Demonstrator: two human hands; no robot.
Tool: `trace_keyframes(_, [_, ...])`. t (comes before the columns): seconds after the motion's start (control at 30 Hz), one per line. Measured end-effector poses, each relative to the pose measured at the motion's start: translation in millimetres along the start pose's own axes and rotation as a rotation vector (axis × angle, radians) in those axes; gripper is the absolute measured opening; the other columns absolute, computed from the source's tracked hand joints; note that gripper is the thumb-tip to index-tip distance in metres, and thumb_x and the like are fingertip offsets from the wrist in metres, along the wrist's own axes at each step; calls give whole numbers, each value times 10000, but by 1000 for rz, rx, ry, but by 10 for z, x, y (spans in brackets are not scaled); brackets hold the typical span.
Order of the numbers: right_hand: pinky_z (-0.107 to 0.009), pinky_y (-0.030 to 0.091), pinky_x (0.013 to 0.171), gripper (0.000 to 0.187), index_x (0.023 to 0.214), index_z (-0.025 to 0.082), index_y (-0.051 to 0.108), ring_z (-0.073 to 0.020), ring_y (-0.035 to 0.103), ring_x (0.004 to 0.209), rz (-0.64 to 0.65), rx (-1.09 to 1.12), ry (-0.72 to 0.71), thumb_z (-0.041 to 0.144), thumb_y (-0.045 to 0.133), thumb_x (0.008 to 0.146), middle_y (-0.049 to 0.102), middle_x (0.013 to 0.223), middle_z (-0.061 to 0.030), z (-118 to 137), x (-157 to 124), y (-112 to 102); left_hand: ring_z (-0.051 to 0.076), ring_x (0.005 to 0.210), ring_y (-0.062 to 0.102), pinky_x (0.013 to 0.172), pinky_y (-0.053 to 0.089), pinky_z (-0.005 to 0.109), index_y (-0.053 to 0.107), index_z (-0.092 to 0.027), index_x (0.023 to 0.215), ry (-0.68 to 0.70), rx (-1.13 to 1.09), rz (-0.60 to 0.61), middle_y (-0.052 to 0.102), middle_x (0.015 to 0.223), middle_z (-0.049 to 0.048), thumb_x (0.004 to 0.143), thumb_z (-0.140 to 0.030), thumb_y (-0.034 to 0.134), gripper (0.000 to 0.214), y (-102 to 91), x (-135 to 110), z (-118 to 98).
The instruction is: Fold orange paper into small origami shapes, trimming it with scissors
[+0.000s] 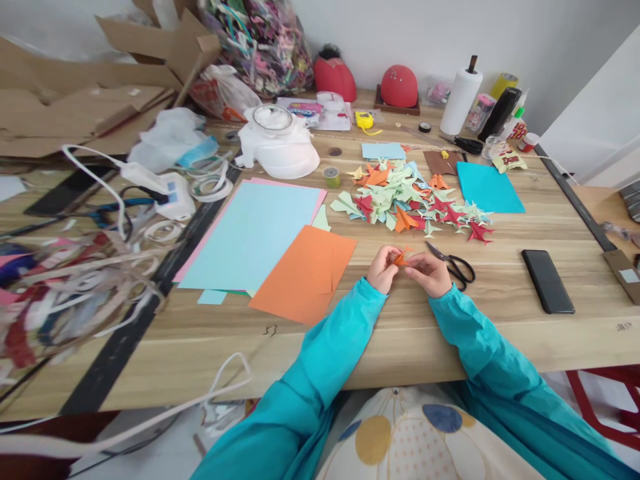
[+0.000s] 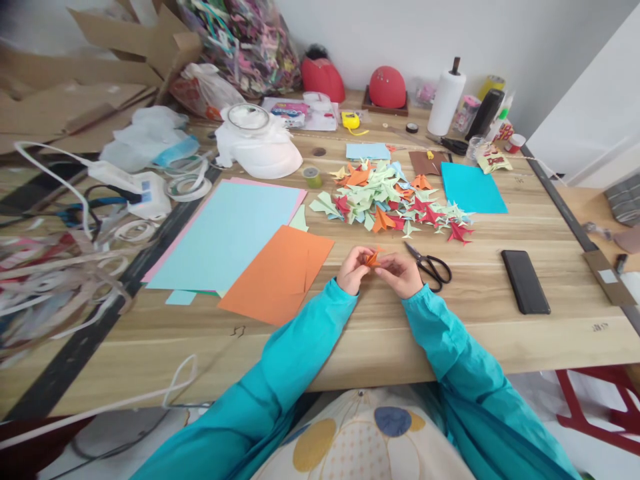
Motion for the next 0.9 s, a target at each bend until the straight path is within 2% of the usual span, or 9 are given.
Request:
trace_keyframes(0.17, [-313,507,652,241,807,192,636,-154,604,674,-53,-45,-23,398,676,687,656,770,-42,-29,11,-37,119,693,518,628,425,233,466,-181,810,18,6,-11,538,754,-1,599,-138,524,223,28,6,24])
trace_keyframes(0.33, [-300,502,621,216,804,191,650,-156,606,656,-80,-73,-30,383,661,705,665,752,-42,-57,28,-83,124,725,546,588,439,216,514,-172,837,98,65,55,554,825,33,633,-196,614,228,46,10,45])
trace_keyframes(0.47, [-291,499,637,164,820,194,672,-164,617,705,-29,-188,-129,334,630,745,670,766,-51,6,36,-86,161,816,568,614,475,242,627,-160,833,236,236,65,572,899,83,667,-233,647,183,-4,13,13])
trace_keyframes(0.6, [-274,493,625,142,825,193,684,-147,608,674,21,-331,-273,297,600,776,668,742,-49,89,36,-82,175,825,603,734,498,297,682,-159,788,316,359,46,643,870,94,662,-202,671,134,-52,6,-13])
trace_keyframes(0.7, [-271,497,629,149,829,189,686,-144,609,669,42,-392,-343,290,584,789,671,746,-54,131,31,-77,176,805,627,753,508,304,699,-159,776,315,357,60,678,853,91,643,-208,694,142,-67,9,-9])
trace_keyframes(0.9, [-279,508,671,185,891,193,667,-151,631,727,75,-440,-396,274,509,839,687,807,-62,187,10,-51,177,778,652,657,538,270,708,-159,773,245,267,127,699,869,88,648,-274,692,171,-87,39,0])
Point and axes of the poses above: each hand's wrist, its own x-axis towards the middle knuckle, its own y-axis out of the palm, z = x × y, the point moved 5 cm from there along x, towards the middle knuckle
